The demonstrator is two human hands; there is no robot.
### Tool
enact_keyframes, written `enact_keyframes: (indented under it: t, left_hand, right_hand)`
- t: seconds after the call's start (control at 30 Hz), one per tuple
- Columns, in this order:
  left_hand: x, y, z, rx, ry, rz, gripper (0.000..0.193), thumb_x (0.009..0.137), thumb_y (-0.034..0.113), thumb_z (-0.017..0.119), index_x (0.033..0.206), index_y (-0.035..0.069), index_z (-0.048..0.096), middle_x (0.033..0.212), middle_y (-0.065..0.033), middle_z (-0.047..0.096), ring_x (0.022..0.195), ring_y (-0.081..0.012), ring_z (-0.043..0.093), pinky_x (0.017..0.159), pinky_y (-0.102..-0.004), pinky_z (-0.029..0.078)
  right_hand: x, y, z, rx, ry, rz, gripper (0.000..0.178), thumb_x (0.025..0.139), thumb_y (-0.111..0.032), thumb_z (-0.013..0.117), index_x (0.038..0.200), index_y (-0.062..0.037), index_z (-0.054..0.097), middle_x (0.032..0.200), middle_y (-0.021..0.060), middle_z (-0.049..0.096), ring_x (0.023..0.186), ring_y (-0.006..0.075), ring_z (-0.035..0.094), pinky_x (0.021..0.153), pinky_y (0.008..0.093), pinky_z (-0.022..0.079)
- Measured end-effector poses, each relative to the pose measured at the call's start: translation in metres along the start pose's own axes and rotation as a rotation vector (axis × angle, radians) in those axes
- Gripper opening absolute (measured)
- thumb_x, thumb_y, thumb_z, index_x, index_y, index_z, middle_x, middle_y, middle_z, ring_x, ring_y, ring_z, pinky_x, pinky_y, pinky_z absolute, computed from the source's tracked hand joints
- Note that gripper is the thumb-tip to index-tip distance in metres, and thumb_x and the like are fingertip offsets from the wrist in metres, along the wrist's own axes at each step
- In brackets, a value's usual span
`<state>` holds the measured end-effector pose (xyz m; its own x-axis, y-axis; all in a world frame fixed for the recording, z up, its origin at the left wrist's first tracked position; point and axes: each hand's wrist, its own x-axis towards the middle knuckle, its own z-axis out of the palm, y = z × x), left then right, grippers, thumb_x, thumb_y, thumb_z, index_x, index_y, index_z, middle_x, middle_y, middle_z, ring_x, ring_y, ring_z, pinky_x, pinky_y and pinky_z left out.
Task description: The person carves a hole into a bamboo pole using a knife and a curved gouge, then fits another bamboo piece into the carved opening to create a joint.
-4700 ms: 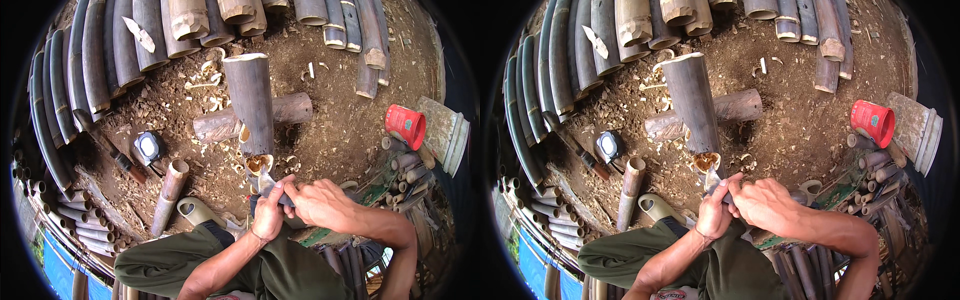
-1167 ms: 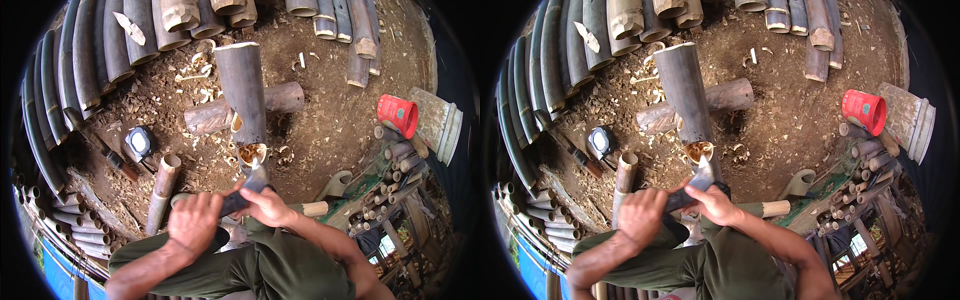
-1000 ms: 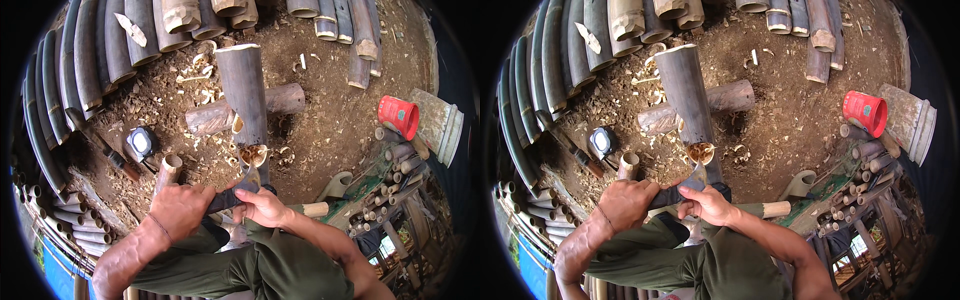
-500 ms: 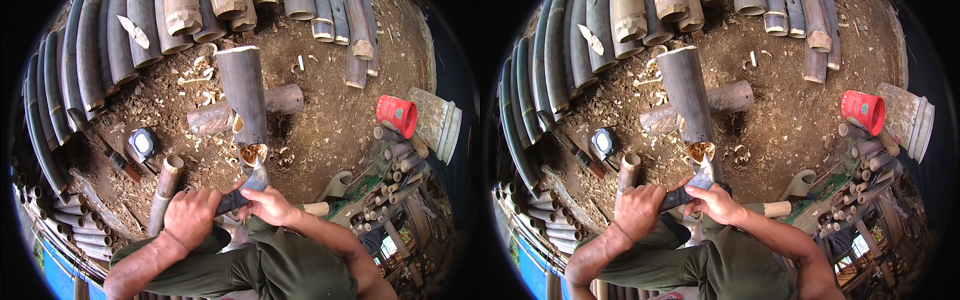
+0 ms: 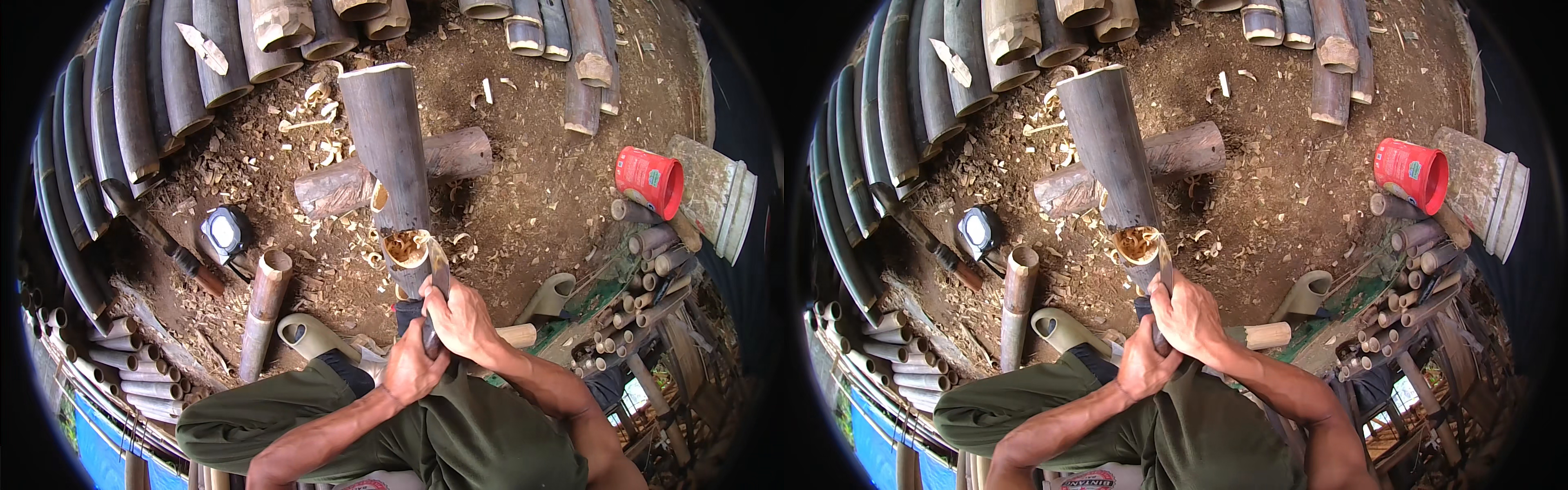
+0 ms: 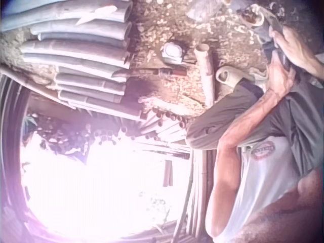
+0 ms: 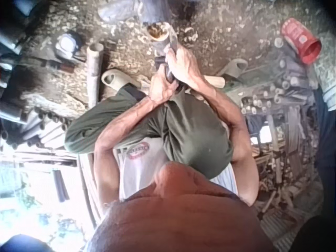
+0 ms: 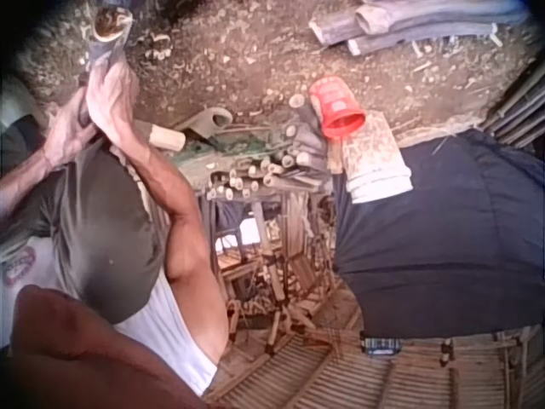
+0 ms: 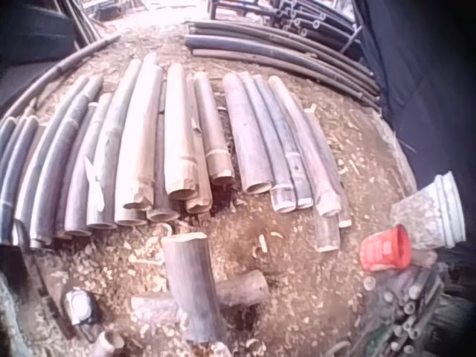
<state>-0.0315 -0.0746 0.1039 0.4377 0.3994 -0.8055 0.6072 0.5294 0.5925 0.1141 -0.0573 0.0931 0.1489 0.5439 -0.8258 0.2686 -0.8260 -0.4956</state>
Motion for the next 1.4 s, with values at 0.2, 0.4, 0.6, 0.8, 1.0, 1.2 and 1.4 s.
enact_keyframes:
  t: [0.2, 0.4, 0.6, 0.8, 1.0, 1.2, 1.4]
  left_hand:
    - [0.003, -0.021, 0.025, -0.030, 0.086, 0.279, 0.059, 0.077, 0.012, 0.078, 0.124, -0.002, 0.044, 0.109, -0.0254, 0.057, 0.099, -0.0459, 0.060, 0.085, -0.0478, 0.051]
    - [0.033, 0.054, 0.004, -0.043, -0.389, 0.383, 0.086, 0.074, 0.027, 0.081, 0.141, -0.005, 0.036, 0.126, -0.0220, 0.048, 0.129, -0.0389, 0.043, 0.110, -0.0469, 0.037]
    - [0.048, 0.064, 0.014, -1.422, -0.295, -0.099, 0.066, 0.101, 0.050, 0.050, 0.147, 0.005, 0.038, 0.119, -0.0114, 0.057, 0.107, -0.0194, 0.058, 0.096, -0.0371, 0.047]
    - [0.058, 0.068, 0.020, -1.486, 0.012, -0.243, 0.046, 0.103, 0.039, 0.050, 0.130, 0.004, 0.057, 0.072, 0.0005, 0.049, 0.067, -0.0115, 0.047, 0.065, -0.0291, 0.042]
    - [0.052, 0.063, -0.015, -0.781, 0.063, -0.432, 0.037, 0.101, 0.031, 0.050, 0.088, 0.000, 0.067, 0.062, -0.0002, 0.052, 0.055, -0.0118, 0.046, 0.054, -0.0266, 0.038]
    - [0.059, 0.048, -0.055, 0.156, 0.014, -0.135, 0.049, 0.094, 0.032, 0.050, 0.070, -0.008, 0.064, 0.073, -0.0368, 0.060, 0.074, -0.0502, 0.065, 0.067, -0.0531, 0.052]
    - [0.064, 0.043, -0.070, 0.531, -0.025, -0.079, 0.034, 0.091, 0.024, 0.050, 0.076, -0.003, 0.063, 0.078, -0.0332, 0.064, 0.079, -0.0503, 0.065, 0.070, -0.0560, 0.053]
  right_hand:
    - [-0.022, 0.007, -0.010, 0.018, 0.083, -0.251, 0.020, 0.095, -0.017, 0.054, 0.103, 0.0007, 0.059, 0.084, 0.0234, 0.064, 0.079, 0.0443, 0.064, 0.071, 0.0489, 0.051]
    - [-0.028, 0.001, -0.076, -0.283, 0.114, -0.637, 0.061, 0.086, -0.022, 0.073, 0.134, 0.0048, 0.048, 0.102, 0.0178, 0.056, 0.090, 0.0325, 0.058, 0.079, 0.0422, 0.049]
    - [-0.001, -0.063, -0.116, -0.996, -0.303, -0.639, 0.041, 0.078, -0.022, 0.073, 0.111, -0.0021, 0.059, 0.090, 0.0117, 0.067, 0.076, 0.0287, 0.071, 0.060, 0.0383, 0.057]
    - [0.034, -0.087, -0.117, -0.953, -0.598, -0.528, 0.025, 0.079, -0.018, 0.068, 0.094, 0.0002, 0.062, 0.083, 0.0179, 0.071, 0.075, 0.0353, 0.071, 0.063, 0.0443, 0.056]
    - [0.013, -0.037, -0.080, -0.368, -0.536, -0.206, 0.039, 0.086, -0.020, 0.061, 0.122, -0.0057, 0.054, 0.083, 0.0234, 0.069, 0.075, 0.0430, 0.068, 0.068, 0.0481, 0.056]
    - [-0.010, -0.001, -0.003, 0.038, -0.143, -0.221, 0.034, 0.084, -0.013, 0.066, 0.113, -0.0002, 0.053, 0.077, 0.0251, 0.065, 0.073, 0.0464, 0.066, 0.061, 0.0503, 0.052]
    - [-0.012, 0.002, 0.033, 0.210, -0.029, -0.249, 0.040, 0.084, -0.014, 0.069, 0.117, -0.0002, 0.052, 0.095, 0.0289, 0.066, 0.090, 0.0471, 0.066, 0.073, 0.0486, 0.053]
